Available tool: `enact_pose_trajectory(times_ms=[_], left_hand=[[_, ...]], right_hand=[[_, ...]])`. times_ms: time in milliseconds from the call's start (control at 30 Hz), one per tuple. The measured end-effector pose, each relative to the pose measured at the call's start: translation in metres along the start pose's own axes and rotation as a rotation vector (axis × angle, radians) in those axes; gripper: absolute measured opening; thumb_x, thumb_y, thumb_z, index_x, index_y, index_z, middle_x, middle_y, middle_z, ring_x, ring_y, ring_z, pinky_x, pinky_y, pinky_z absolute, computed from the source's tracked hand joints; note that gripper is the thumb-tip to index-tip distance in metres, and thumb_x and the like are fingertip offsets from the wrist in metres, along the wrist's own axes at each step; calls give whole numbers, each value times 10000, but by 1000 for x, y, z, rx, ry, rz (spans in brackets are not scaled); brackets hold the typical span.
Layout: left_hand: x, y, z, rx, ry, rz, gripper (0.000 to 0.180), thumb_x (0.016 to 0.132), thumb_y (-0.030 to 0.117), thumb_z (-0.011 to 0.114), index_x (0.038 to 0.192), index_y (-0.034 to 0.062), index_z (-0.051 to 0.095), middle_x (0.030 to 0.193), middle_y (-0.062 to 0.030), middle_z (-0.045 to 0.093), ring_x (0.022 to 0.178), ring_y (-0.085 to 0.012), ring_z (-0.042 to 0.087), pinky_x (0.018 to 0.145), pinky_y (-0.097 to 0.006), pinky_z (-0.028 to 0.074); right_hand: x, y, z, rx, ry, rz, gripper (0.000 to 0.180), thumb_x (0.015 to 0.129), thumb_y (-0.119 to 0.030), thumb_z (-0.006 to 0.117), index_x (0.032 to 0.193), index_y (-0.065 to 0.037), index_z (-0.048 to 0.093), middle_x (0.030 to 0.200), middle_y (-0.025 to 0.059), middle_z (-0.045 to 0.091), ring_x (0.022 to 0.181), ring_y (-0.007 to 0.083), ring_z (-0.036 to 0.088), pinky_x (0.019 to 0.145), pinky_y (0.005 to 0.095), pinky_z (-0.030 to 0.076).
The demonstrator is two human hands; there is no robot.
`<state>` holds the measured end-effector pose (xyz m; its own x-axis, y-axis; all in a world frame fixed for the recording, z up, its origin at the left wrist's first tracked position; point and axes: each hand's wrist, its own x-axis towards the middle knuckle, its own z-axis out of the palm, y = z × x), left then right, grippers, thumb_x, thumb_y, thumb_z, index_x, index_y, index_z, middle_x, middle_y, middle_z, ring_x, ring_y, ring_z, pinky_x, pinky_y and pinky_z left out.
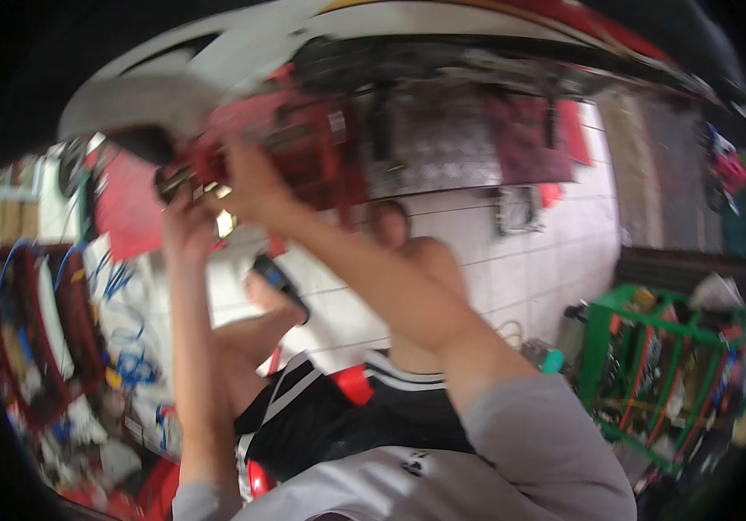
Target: The person sits on a low stool and works on the brake assembly of a scooter. They handle brake shoes and springs, placing them into a red bench vise and manipulating them with their hands.
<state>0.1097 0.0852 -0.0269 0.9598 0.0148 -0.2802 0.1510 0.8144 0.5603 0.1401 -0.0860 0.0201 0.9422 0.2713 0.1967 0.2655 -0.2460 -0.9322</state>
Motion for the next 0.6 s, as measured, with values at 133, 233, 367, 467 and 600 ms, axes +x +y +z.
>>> enact_pose_trajectory(times_ms=[133, 233, 367, 467, 600], left_hand=[[0, -6, 17, -127, 76, 4, 318, 936, 185, 581, 1225, 62, 533, 1194, -100, 574, 1135, -280, 524, 1003, -446, 400], [-6, -2, 30, -170, 61, -46, 318, 934, 218, 600, 1203, 64, 529, 1198, -96, 573, 1156, -255, 517, 1002, -432, 397], [-18, -4, 46, -103, 209, 35, 229, 948, 181, 593, 1151, 79, 565, 1104, -79, 630, 1041, -210, 574, 903, -391, 430], [-20, -2, 53, -217, 208, -16, 199, 957, 191, 584, 1130, 95, 563, 1086, -70, 625, 1018, -214, 580, 902, -384, 424], [-18, -2, 55, -158, 219, -12, 191, 950, 184, 597, 1115, 95, 563, 1098, -62, 608, 1023, -197, 568, 861, -363, 437]], right_hand=[[-1, 11, 6, 53, 35, -16, 630, 634, -150, 793, 1171, 13, 507, 1075, 204, 616, 1007, 340, 619, 874, 408, 502], [-2, 2, 10, 82, -1, -4, 613, 670, -162, 761, 1192, 28, 503, 1113, 207, 616, 1045, 326, 614, 895, 396, 501], [-4, 2, 6, 71, -13, 6, 612, 689, -152, 749, 1209, 45, 492, 1126, 205, 615, 1054, 323, 612, 891, 396, 508], [-4, 3, 5, 61, -22, 9, 624, 700, -154, 747, 1227, 51, 481, 1133, 202, 614, 1058, 318, 612, 886, 391, 514], [-3, 4, 6, 32, -21, -16, 636, 705, -159, 751, 1239, 48, 473, 1142, 200, 612, 1061, 317, 613, 879, 387, 523]])
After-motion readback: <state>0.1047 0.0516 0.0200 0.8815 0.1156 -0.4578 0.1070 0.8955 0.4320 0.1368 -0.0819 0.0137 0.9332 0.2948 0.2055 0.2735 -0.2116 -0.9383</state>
